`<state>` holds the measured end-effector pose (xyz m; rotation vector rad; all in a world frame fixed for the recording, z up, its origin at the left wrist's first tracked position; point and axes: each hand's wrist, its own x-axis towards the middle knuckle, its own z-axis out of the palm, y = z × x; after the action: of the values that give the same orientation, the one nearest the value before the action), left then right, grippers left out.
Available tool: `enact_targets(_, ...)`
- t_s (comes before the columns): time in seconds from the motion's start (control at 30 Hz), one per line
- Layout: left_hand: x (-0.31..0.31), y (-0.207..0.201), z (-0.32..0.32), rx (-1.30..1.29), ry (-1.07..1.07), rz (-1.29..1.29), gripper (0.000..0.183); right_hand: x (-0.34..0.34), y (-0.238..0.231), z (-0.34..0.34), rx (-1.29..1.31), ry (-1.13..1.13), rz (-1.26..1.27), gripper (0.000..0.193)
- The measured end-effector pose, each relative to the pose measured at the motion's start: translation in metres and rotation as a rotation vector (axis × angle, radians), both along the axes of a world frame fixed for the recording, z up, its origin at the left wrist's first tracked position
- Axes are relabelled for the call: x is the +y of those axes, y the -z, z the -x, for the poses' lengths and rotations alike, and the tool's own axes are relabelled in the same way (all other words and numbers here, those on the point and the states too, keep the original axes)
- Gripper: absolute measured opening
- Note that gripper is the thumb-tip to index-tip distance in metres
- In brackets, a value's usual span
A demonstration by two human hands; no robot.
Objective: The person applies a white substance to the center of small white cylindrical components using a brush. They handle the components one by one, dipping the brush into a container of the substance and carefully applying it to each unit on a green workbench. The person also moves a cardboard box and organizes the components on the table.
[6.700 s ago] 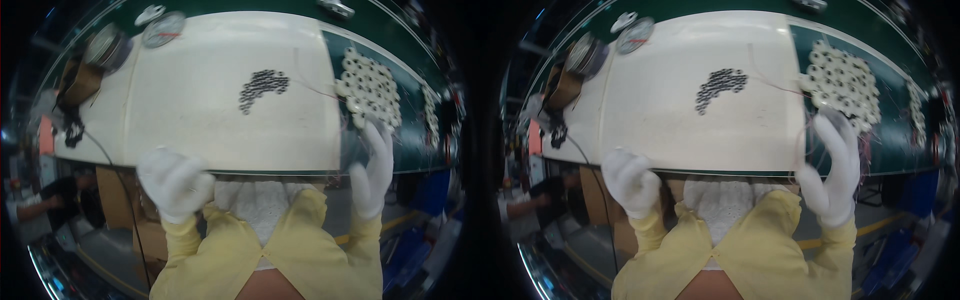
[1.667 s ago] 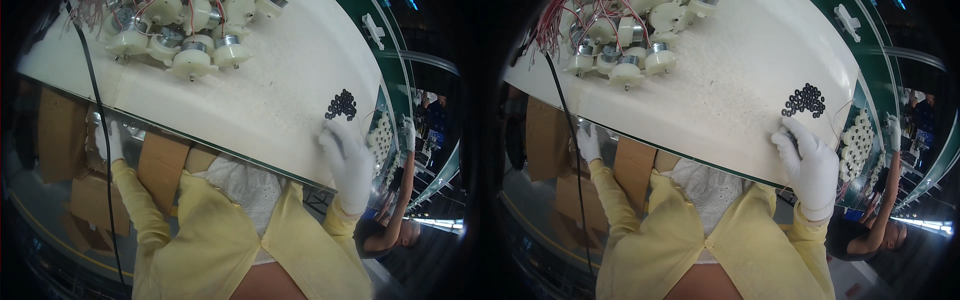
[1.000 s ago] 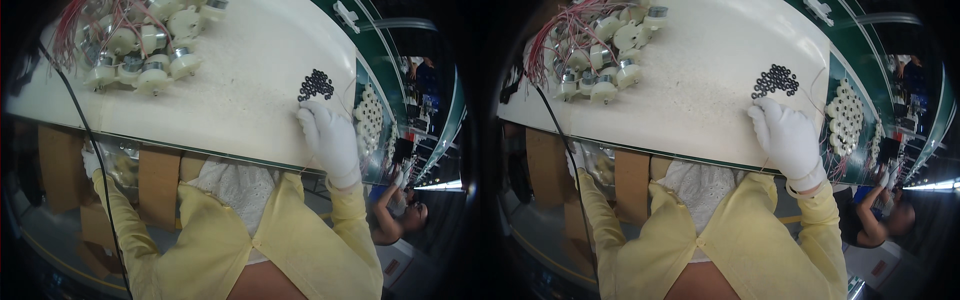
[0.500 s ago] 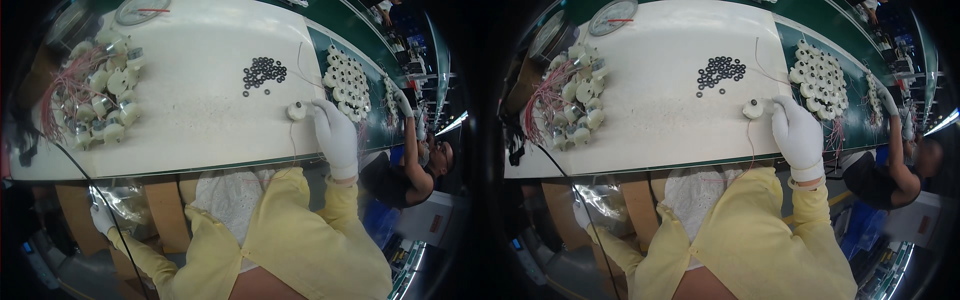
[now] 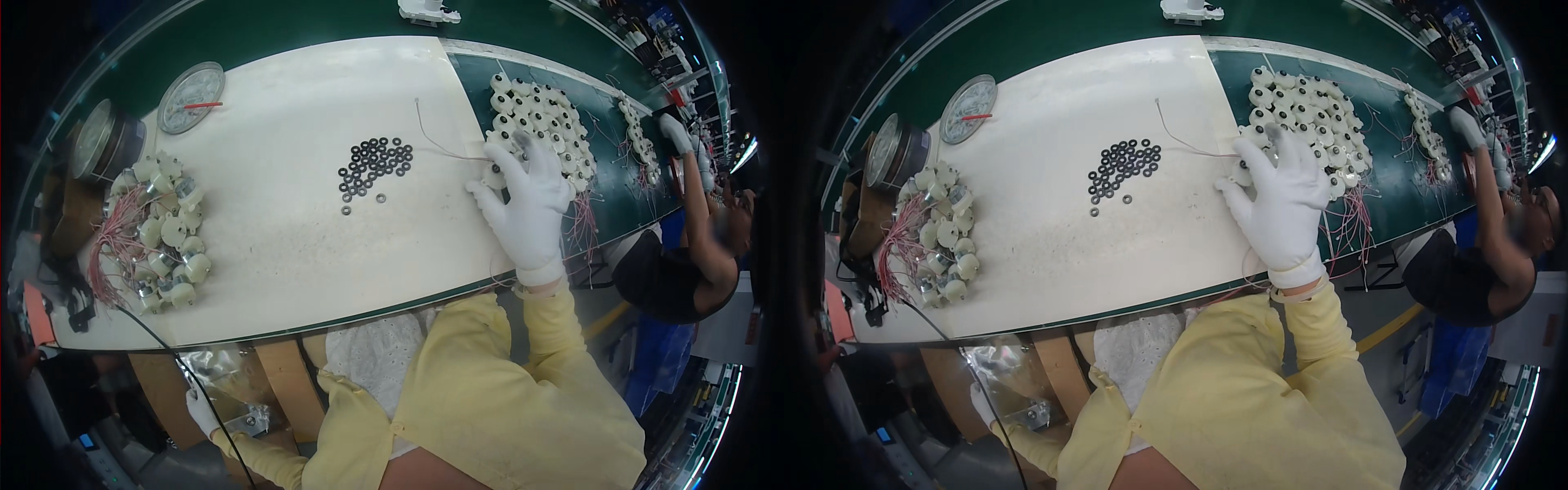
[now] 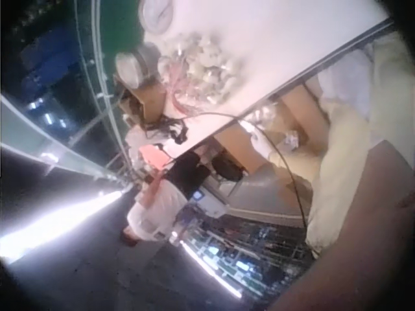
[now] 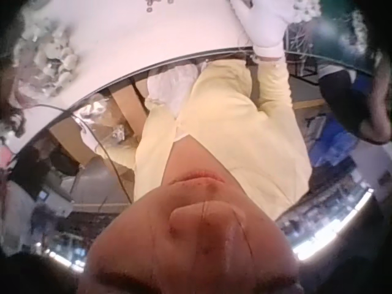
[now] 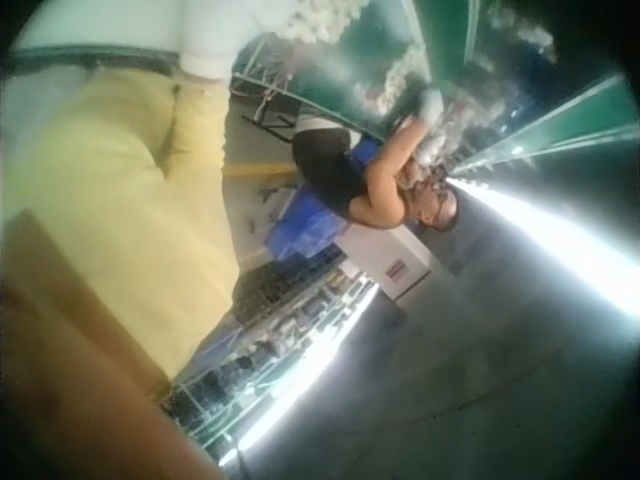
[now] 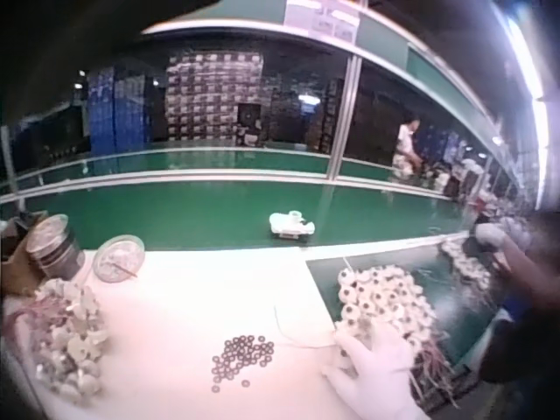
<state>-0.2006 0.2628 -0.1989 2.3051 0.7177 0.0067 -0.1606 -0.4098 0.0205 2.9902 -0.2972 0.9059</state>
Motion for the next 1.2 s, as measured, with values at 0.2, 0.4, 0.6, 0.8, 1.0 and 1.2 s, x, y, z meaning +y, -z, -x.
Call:
enact_targets(0.2,-0.031,-0.046,0.023,0.099,-0.039,-0.025,0.035,-0.011,0.017,-0.002,0.014,0.016,-0.031,0.047)
enact_targets(0.4,-0.051,-0.076,0.004,0.209,-0.029,-0.169,0.036,0.001,-0.002,0.009,0.013,-0.016,-0.177,0.044)
enact_targets(0.6,-0.072,-0.163,0.035,0.003,-0.218,-0.299,0.041,0.048,0.003,0.041,-0.084,-0.558,-0.671,0.048)
enact_targets(0.8,-0.05,-0.218,0.123,-0.114,-0.499,-0.427,0.043,0.089,0.027,0.021,0.289,-0.958,-0.782,0.047)
enact_targets(1.0,-0.048,-0.194,0.281,-0.439,-0.968,-0.305,0.044,0.101,0.023,0.023,0.36,-0.983,-0.78,0.043)
enact_targets(1.2,-0.152,0.002,0.384,0.2,-0.97,-0.441,0.04,0.102,0.022,0.026,0.404,-1.017,-0.753,0.039)
